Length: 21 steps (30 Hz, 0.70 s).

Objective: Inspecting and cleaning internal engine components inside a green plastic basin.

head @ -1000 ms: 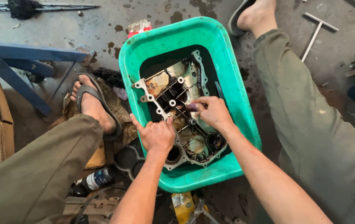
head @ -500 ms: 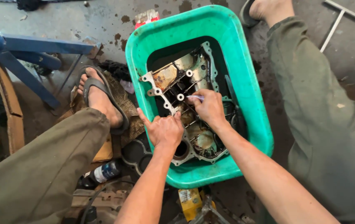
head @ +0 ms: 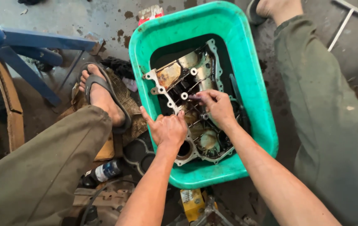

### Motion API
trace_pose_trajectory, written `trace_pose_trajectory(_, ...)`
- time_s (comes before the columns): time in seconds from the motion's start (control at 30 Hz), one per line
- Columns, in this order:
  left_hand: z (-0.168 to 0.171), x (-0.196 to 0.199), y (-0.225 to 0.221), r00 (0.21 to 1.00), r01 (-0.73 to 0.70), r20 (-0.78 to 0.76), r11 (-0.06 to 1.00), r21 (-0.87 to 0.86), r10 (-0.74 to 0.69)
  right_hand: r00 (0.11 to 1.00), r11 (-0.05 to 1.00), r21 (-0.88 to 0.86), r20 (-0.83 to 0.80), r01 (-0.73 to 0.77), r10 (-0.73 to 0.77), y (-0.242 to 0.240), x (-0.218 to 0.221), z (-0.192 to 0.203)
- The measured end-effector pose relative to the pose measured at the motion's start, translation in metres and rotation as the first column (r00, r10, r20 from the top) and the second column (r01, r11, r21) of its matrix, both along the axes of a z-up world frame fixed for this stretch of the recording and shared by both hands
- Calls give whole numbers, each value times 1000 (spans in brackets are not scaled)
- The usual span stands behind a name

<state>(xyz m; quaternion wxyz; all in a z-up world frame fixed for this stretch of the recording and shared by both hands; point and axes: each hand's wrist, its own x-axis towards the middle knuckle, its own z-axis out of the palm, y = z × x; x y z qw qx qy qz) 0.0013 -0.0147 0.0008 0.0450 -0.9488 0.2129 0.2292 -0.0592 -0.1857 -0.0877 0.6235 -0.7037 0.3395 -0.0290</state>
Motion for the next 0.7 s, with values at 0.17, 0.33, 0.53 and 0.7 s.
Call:
trace_pose_trajectory(0.17,5,1,2,999,26,25,1000,9,-26,975,980,-53,109,-190,195,-7,6,21)
trace_pose_trajectory(0.33,5,0,2,1000,21,22,1000,-1,-21,887,779,-462,-38,-424,460,-2,7,40)
trace_pose_trajectory(0.53,2,-1,3,999,25,46,1000,-7,-25,882,685,-594,-93,-422,462,-8,13,51)
trace_pose_trajectory(0.7,1,0,4,998,23,56,1000,-8,-22,962,941,-202,-10,-270,274,-24,19,34)
